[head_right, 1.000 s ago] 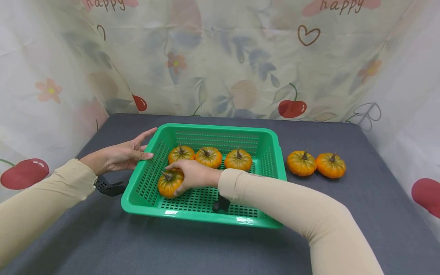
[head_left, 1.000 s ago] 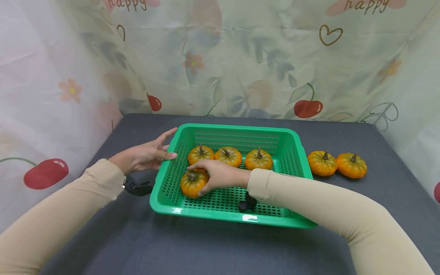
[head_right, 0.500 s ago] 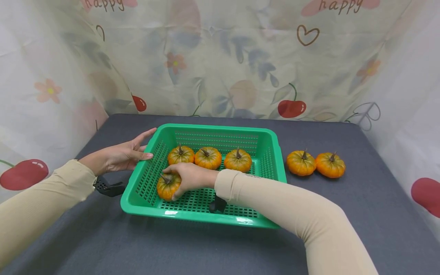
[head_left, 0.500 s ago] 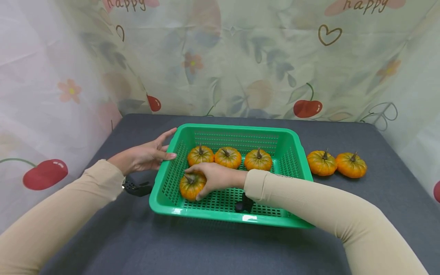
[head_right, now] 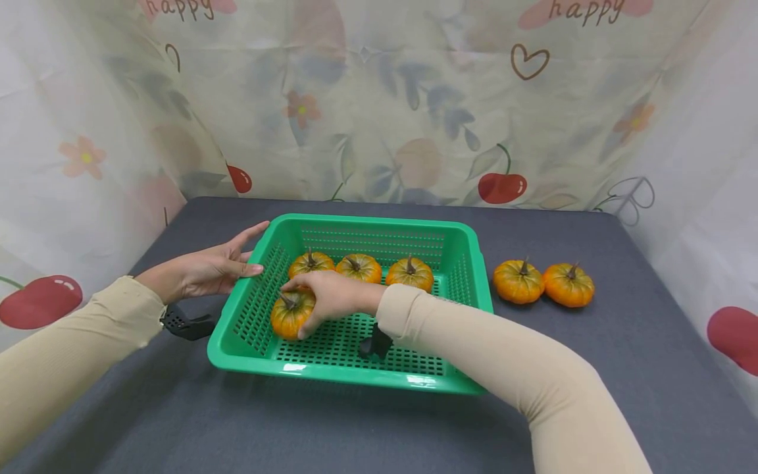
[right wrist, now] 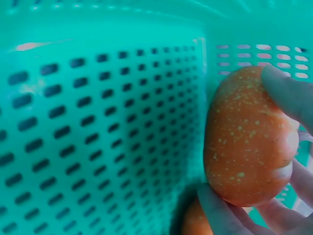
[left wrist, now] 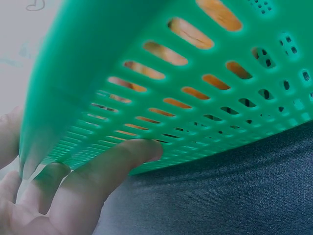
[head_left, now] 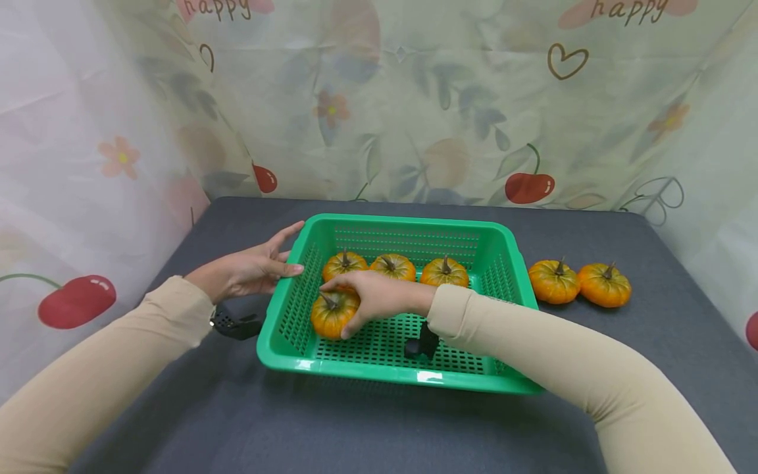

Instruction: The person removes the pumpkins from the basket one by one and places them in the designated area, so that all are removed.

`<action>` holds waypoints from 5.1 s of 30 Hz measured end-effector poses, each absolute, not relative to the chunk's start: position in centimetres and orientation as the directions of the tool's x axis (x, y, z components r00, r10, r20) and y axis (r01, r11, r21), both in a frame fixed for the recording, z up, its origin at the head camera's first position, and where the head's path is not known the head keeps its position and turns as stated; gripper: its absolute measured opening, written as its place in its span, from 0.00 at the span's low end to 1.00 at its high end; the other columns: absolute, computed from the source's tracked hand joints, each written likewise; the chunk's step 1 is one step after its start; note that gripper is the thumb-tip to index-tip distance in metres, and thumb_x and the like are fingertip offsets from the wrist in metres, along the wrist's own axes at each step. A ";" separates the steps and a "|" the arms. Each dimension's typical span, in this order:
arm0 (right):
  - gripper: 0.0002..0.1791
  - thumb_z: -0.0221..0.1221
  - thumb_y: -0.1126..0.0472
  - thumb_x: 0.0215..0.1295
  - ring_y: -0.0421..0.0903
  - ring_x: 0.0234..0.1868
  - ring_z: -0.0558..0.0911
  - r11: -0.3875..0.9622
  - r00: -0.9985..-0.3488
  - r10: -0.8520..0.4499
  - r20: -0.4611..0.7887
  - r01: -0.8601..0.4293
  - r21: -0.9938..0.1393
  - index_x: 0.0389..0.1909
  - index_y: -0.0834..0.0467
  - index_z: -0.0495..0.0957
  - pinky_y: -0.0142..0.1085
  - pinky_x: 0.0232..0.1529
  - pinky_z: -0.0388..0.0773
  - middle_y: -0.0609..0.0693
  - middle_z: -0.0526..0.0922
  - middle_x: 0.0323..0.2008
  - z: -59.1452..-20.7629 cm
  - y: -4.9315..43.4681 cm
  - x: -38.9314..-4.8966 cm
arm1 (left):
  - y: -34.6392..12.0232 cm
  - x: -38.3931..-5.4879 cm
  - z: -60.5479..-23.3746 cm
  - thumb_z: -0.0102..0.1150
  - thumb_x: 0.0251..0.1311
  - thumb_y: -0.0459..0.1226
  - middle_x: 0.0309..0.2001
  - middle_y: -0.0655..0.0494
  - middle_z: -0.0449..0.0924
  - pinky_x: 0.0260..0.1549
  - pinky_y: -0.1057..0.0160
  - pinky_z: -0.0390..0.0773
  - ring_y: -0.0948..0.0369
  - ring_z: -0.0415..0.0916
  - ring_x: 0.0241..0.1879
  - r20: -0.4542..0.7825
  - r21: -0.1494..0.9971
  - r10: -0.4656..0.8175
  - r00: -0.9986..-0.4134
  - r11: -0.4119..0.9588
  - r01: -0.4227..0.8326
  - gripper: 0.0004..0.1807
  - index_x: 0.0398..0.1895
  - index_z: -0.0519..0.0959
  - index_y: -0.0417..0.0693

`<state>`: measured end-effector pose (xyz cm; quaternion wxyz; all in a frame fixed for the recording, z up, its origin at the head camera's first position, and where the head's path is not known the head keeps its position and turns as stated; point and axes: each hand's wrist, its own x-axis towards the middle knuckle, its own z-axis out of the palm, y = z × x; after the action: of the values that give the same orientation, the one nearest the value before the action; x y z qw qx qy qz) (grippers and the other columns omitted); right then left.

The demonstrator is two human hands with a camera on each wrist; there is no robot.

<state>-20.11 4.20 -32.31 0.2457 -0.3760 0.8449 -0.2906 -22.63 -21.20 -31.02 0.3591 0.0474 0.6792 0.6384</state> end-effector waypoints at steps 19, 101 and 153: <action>0.44 0.74 0.56 0.50 0.48 0.59 0.71 0.537 -0.646 -0.749 -0.145 -0.465 -0.704 0.69 0.51 0.66 0.40 0.57 0.75 0.50 0.66 0.66 -28.2 8.4 -21.3 | -21.2 -22.6 -31.0 0.52 0.67 0.28 0.78 0.46 0.38 0.52 0.40 0.77 0.46 0.76 0.57 -0.426 0.900 0.529 -0.734 0.170 -0.400 0.54 0.74 0.28 0.82; 0.41 0.62 0.60 0.65 0.24 0.40 0.68 0.648 -0.973 0.128 0.194 -0.066 -0.759 0.75 0.39 0.53 0.11 0.36 0.68 0.38 0.55 0.70 -29.2 40.5 -16.3 | -21.2 -22.5 -31.2 0.52 0.68 0.28 0.78 0.47 0.38 0.51 0.42 0.78 0.48 0.76 0.56 -0.418 0.906 0.518 -0.746 0.182 -0.382 0.54 0.75 0.28 0.80; 0.52 0.57 0.43 0.67 0.76 0.66 0.48 0.681 -0.949 0.269 -0.167 0.310 -0.664 0.74 0.70 0.40 0.61 0.47 0.69 0.77 0.34 0.71 -38.4 47.4 -18.0 | -21.3 -22.6 -31.2 0.53 0.67 0.28 0.78 0.47 0.37 0.52 0.41 0.77 0.46 0.75 0.57 -0.420 0.904 0.525 -0.740 0.166 -0.395 0.54 0.74 0.30 0.83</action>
<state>-18.04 47.40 -38.37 0.0278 0.1579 0.9163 -0.3671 -22.63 -21.26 -31.21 0.3571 0.0483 0.6750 0.6438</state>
